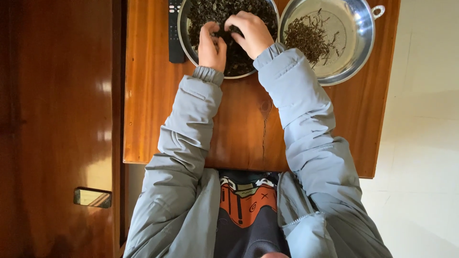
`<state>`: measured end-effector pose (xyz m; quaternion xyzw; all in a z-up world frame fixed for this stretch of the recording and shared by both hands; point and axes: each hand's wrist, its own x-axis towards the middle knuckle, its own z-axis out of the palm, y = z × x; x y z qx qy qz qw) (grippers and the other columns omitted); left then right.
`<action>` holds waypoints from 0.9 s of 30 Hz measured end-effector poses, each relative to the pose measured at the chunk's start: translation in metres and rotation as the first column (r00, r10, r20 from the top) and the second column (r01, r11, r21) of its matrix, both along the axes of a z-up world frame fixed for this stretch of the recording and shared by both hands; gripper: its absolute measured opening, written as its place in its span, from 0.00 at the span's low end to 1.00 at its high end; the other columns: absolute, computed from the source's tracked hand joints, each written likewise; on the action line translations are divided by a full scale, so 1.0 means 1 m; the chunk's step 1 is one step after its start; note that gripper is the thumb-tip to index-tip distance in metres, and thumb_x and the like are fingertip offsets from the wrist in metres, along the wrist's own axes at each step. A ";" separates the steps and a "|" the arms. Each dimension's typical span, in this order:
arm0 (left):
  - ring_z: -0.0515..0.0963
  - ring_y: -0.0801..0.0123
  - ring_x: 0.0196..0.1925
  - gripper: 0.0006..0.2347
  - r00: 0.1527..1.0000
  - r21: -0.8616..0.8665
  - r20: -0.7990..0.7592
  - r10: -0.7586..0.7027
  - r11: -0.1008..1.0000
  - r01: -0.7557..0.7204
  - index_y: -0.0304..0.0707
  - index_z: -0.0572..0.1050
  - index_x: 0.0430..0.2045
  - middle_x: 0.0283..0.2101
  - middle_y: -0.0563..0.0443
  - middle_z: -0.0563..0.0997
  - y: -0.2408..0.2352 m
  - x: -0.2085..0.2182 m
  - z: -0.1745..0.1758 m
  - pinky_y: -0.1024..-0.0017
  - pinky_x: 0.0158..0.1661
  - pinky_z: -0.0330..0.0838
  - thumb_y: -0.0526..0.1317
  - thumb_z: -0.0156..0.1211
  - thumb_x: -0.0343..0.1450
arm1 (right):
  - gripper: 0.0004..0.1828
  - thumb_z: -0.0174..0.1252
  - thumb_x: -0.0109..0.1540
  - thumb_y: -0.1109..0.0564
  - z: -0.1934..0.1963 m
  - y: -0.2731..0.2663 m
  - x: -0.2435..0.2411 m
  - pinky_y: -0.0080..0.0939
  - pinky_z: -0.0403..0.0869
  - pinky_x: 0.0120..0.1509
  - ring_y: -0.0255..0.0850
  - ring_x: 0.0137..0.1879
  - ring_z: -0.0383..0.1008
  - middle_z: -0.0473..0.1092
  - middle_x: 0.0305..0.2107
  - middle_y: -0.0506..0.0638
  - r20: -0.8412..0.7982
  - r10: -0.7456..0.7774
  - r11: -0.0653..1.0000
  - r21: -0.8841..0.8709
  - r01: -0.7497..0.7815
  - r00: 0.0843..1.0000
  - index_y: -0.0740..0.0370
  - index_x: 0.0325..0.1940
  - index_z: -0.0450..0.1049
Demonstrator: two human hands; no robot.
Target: Manually sorting dried tea leaves by picking out stems and debris and placing them in a separate tray.
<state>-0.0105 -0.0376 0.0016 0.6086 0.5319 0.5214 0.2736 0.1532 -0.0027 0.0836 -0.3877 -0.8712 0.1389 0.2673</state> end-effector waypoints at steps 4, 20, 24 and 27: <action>0.84 0.66 0.44 0.14 0.993 -0.043 0.108 -0.042 0.998 0.047 0.41 0.65 0.58 0.55 0.48 0.82 0.014 -0.006 -0.024 0.66 0.45 0.80 0.34 0.47 0.76 | 0.15 0.68 0.60 0.73 0.012 -0.005 0.000 0.53 0.76 0.54 0.52 0.46 0.78 0.77 0.41 0.56 -0.200 0.080 0.996 -0.032 -0.088 0.976 0.63 0.46 0.75; 0.77 0.42 0.60 0.19 0.393 -0.265 0.915 0.094 0.873 0.409 0.27 0.75 0.54 0.57 0.28 0.78 0.013 -0.010 -0.004 0.46 0.60 0.78 0.43 0.48 0.75 | 0.09 0.47 0.74 0.66 0.035 -0.010 0.011 0.48 0.83 0.56 0.54 0.50 0.82 0.77 0.45 0.66 -0.317 0.104 0.984 -0.103 -0.144 0.943 0.76 0.53 0.70; 0.77 0.40 0.62 0.20 0.307 -0.187 0.950 0.047 0.875 0.446 0.25 0.73 0.55 0.59 0.29 0.77 0.011 -0.011 -0.008 0.47 0.63 0.75 0.45 0.46 0.76 | 0.05 0.60 0.69 0.71 0.024 -0.011 0.025 0.45 0.80 0.53 0.47 0.45 0.79 0.77 0.41 0.58 -0.235 0.037 0.999 0.022 -0.033 0.971 0.70 0.48 0.73; 0.76 0.41 0.63 0.19 0.231 -0.086 0.972 -0.044 0.848 0.523 0.25 0.72 0.55 0.59 0.30 0.76 0.009 -0.012 -0.002 0.48 0.66 0.72 0.44 0.43 0.78 | 0.05 0.66 0.66 0.69 0.017 -0.022 0.025 0.38 0.81 0.43 0.41 0.39 0.79 0.78 0.36 0.53 -0.151 -0.054 0.997 0.055 0.063 0.987 0.64 0.42 0.77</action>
